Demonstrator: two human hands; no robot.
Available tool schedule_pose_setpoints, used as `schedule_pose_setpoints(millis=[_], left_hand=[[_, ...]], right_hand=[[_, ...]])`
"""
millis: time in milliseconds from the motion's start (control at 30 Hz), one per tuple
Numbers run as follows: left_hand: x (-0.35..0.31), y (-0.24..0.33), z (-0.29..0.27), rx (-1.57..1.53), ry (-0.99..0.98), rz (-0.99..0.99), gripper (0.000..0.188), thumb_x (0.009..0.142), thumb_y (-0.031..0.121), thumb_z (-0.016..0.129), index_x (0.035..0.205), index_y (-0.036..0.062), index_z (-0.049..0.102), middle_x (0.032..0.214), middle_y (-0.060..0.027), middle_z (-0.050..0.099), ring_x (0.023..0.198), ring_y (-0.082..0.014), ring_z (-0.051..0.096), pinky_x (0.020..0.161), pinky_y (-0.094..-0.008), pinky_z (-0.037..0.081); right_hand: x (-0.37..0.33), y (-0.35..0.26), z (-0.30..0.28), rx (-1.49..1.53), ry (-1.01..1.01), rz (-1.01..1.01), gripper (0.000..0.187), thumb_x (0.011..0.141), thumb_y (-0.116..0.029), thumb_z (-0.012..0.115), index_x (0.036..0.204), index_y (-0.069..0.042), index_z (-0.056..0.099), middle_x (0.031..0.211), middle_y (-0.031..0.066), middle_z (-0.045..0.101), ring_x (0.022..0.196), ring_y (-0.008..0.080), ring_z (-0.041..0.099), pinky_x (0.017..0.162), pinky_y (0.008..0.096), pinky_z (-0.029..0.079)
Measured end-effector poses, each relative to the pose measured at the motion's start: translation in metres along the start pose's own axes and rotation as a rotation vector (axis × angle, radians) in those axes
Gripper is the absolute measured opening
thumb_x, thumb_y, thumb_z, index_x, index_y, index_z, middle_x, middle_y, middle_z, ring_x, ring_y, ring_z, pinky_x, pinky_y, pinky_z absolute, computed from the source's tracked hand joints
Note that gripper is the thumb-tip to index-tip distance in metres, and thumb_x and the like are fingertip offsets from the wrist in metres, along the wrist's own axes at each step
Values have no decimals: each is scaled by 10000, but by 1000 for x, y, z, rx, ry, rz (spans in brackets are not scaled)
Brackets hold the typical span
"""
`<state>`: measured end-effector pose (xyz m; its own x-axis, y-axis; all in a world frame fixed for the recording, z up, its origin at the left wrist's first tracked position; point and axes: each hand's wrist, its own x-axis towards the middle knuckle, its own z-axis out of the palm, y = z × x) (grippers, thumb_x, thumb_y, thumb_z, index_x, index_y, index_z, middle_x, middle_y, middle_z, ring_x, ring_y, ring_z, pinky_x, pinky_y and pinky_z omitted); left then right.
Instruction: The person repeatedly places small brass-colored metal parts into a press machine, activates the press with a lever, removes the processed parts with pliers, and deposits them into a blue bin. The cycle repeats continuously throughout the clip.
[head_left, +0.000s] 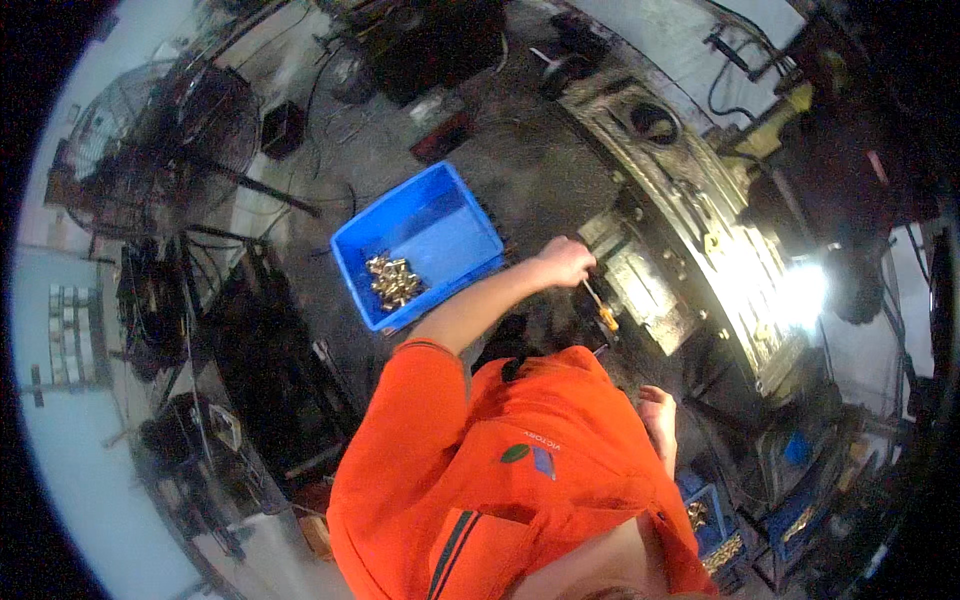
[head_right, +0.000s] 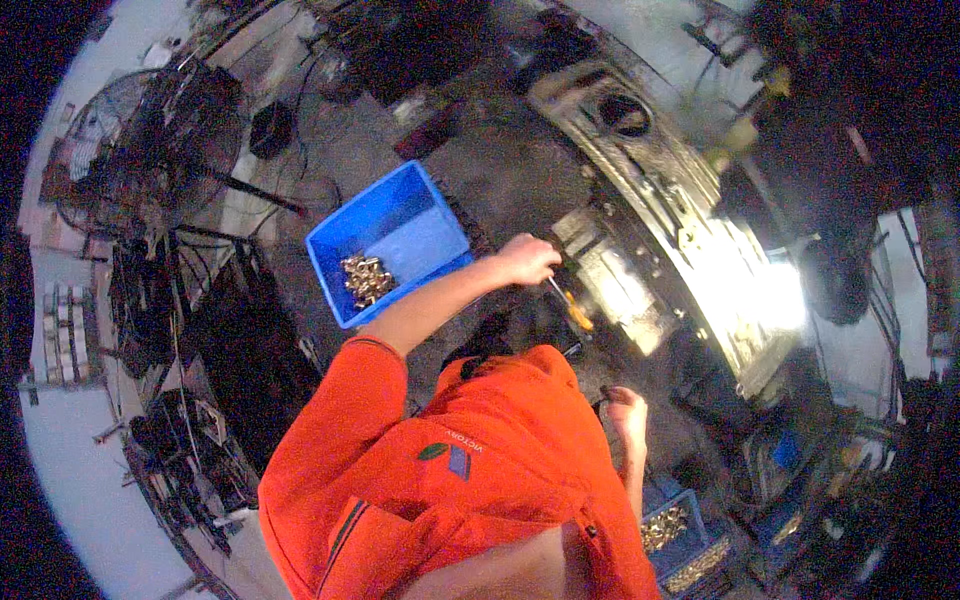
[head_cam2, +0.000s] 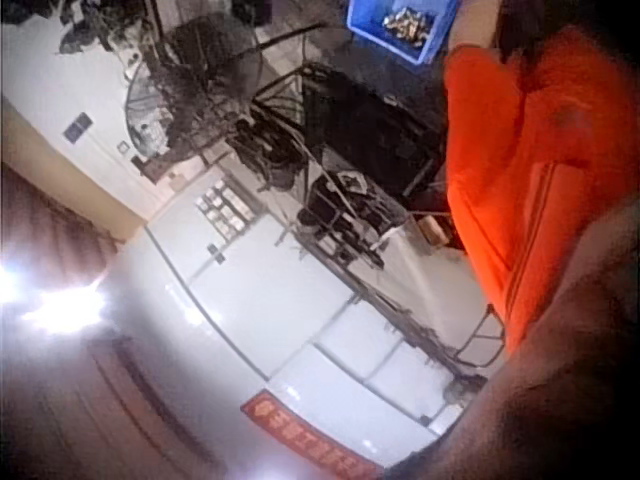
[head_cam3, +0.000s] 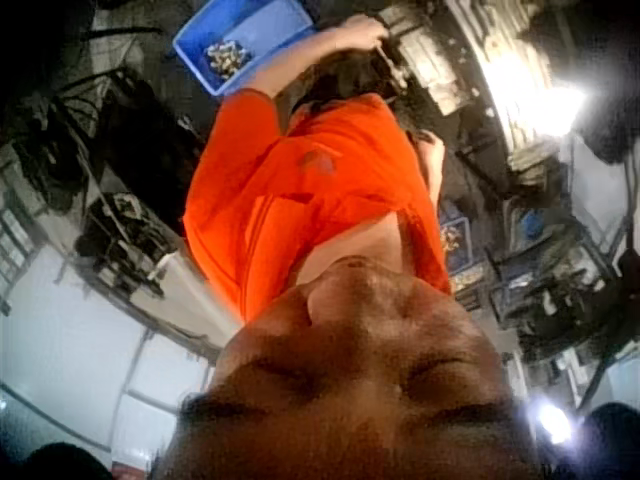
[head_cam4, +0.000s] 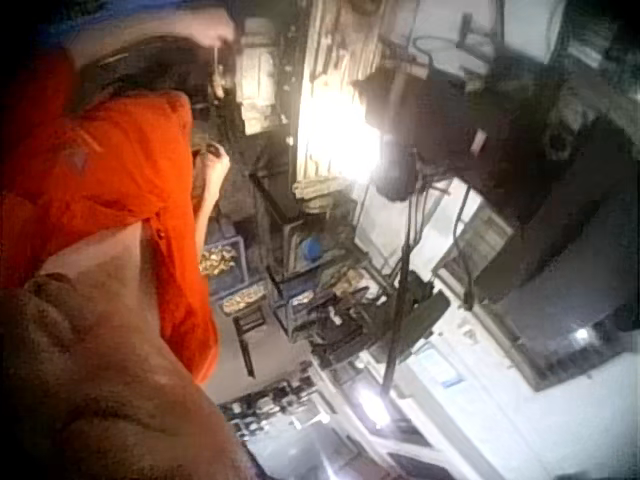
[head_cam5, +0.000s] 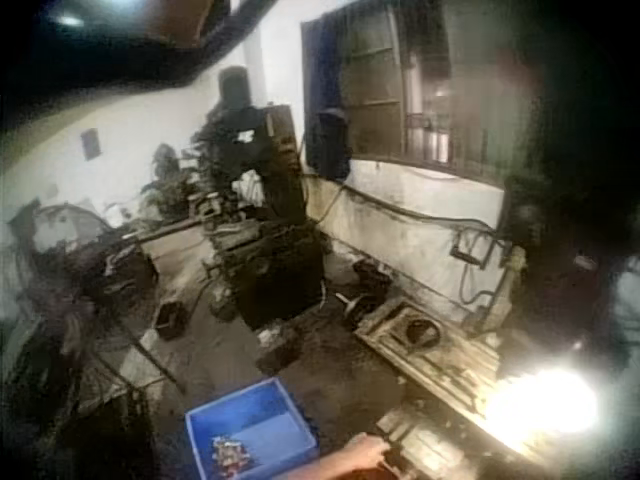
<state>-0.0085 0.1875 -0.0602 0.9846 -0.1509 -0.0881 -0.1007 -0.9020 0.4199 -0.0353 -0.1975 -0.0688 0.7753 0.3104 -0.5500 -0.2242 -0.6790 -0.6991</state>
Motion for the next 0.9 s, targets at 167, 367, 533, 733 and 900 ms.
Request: schedule_pose_setpoints(millis=[167,367,533,733,900], left_hand=[[-119,-122,-57,-82,259,-514,357,737,336,582,1036,145,621,954,-112,636,908,-297,591,786,-421,467],[-270,-238,-34,56,-105,-1079,295,664,256,617,915,106,653,946,-138,638,910,-303,605,766,-410,499],[-284,-241,-23,45,-90,-1199,228,751,213,586,929,84,647,981,-128,636,935,-283,608,770,-389,489],[-264,-245,-9,100,-180,-1154,266,697,222,674,934,103,656,977,-100,644,926,-256,619,751,-366,498],[-262,-245,-9,138,-205,-1136,388,645,364,738,914,97,650,985,-97,639,917,-259,619,742,-369,505]], right_hand=[[13,-22,9,-15,-61,-18,448,648,-30,516,1087,47,565,974,137,619,795,162,577,668,259,452],[29,-67,45,-188,-68,-119,387,644,-32,533,1020,28,600,880,120,647,768,157,600,679,259,463],[21,-95,63,-336,-77,-176,353,637,-32,569,984,9,620,853,120,656,776,160,614,685,269,475],[2,-120,71,-248,-54,-53,390,644,-53,540,1019,35,597,825,95,649,701,132,575,599,255,448],[-11,-110,65,-40,-66,153,395,634,-51,539,1016,24,608,834,58,628,672,106,539,567,247,429]])
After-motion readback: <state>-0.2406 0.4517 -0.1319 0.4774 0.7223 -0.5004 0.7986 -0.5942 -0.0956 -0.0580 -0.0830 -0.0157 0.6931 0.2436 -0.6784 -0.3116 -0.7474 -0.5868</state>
